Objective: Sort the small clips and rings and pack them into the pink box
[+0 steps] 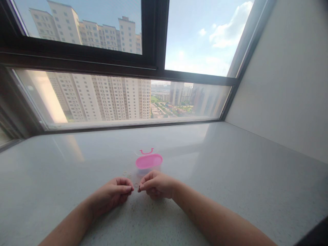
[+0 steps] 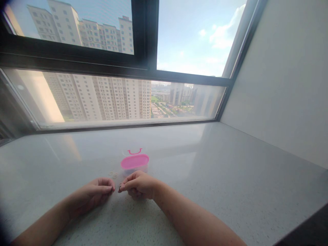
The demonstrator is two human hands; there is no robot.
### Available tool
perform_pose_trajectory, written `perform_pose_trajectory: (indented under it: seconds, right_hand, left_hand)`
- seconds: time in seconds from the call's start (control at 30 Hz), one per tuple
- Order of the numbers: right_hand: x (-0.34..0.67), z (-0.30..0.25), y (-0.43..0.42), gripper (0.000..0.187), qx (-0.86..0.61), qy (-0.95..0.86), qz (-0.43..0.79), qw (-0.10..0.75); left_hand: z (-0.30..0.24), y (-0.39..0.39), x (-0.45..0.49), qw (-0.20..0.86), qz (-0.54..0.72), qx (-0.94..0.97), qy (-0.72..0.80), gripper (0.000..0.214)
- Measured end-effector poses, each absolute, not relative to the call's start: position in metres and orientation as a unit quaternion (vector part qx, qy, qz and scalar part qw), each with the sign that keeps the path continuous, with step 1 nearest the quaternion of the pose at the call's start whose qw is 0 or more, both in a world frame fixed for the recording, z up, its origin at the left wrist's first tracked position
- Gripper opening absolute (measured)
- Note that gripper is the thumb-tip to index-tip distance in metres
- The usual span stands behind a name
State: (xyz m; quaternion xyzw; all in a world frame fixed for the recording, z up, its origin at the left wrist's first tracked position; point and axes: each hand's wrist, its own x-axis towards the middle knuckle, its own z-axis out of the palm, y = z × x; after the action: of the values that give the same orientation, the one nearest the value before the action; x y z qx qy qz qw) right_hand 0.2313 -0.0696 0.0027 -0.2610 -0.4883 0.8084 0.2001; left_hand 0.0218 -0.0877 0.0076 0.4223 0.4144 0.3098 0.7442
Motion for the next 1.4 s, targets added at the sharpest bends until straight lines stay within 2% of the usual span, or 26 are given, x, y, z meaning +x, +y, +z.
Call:
perform_pose_trajectory:
  seconds: [0.67,1.3,1.4]
  right_hand:
    - [0.2305,0.0026,-0.0703,0.014,-0.243,-0.492,0.808,0.214]
    - [0.2298,-0.0005,-0.0700,0.015,-0.242,-0.496,0.806,0.213]
    - [0.2279,-0.0014,-0.0699,0.017,-0.256,-0.493,0.798,0.233]
  left_hand:
    - [0.0044,-0.0879,0.0206,0.750,0.314,0.420,0.403,0.013]
    - [0.0057,-0.0913,0.0255,0.732,0.317,0.438,0.415,0.018]
    - [0.0062,-0.0906,0.0305,0.706,0.329,0.462,0.424,0.020]
